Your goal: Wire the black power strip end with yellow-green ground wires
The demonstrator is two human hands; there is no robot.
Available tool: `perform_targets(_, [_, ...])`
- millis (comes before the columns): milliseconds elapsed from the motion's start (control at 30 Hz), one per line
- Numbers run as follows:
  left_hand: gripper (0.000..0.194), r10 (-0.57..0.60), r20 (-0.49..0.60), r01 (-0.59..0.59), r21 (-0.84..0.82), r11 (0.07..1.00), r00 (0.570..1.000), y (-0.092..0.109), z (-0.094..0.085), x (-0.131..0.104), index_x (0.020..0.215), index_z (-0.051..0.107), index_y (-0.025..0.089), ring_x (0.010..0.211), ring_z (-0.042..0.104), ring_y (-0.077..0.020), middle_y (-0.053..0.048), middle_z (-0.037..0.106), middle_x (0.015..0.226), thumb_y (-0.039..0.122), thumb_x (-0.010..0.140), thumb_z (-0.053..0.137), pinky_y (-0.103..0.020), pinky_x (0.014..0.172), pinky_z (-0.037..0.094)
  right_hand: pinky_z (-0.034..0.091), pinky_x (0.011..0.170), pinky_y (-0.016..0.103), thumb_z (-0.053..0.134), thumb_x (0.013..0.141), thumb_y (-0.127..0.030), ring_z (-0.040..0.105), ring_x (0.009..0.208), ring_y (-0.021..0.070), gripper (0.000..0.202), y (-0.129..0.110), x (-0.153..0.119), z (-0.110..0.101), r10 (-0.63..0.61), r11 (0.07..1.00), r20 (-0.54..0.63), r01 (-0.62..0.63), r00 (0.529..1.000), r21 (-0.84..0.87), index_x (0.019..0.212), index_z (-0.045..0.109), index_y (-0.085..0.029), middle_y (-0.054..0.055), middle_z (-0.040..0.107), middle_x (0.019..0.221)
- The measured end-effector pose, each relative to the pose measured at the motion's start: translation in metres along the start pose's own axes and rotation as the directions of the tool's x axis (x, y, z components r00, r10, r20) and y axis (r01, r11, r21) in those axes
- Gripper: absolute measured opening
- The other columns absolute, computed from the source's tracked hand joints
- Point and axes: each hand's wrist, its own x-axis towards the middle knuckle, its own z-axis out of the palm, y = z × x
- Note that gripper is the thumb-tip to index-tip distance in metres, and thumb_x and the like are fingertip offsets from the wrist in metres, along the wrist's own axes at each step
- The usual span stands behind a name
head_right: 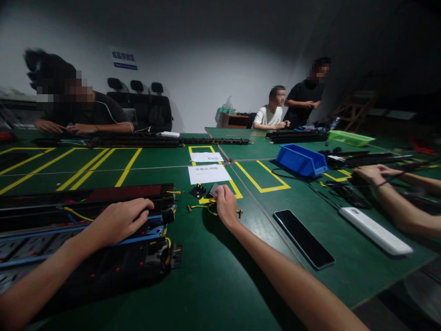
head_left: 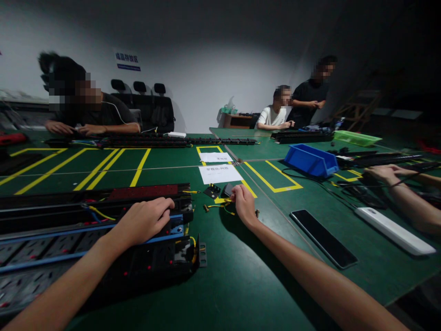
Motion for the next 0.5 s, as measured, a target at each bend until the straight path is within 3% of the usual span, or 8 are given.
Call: perform_targets(500, [0.031,-0.002,0.000,0.002,0.001,1.000,1.000,0.0008,-0.0007,0.0004,0.111,0.060,0.024,0.096,0.070,-0.0270,-0.005,0.071,0.110,0.032,0.098,0.033,-0.040,0.078,0.051,0.040,0.054,0.028,0.040,0.094,-0.041,0.059,0.058,0.0192,0.030,0.0013,-0.0003,0.0004,0.015,1.000,0.015,-0.015,1.000,0.011,0.074,0.056,-0.024,-0.002,0.059,0.061])
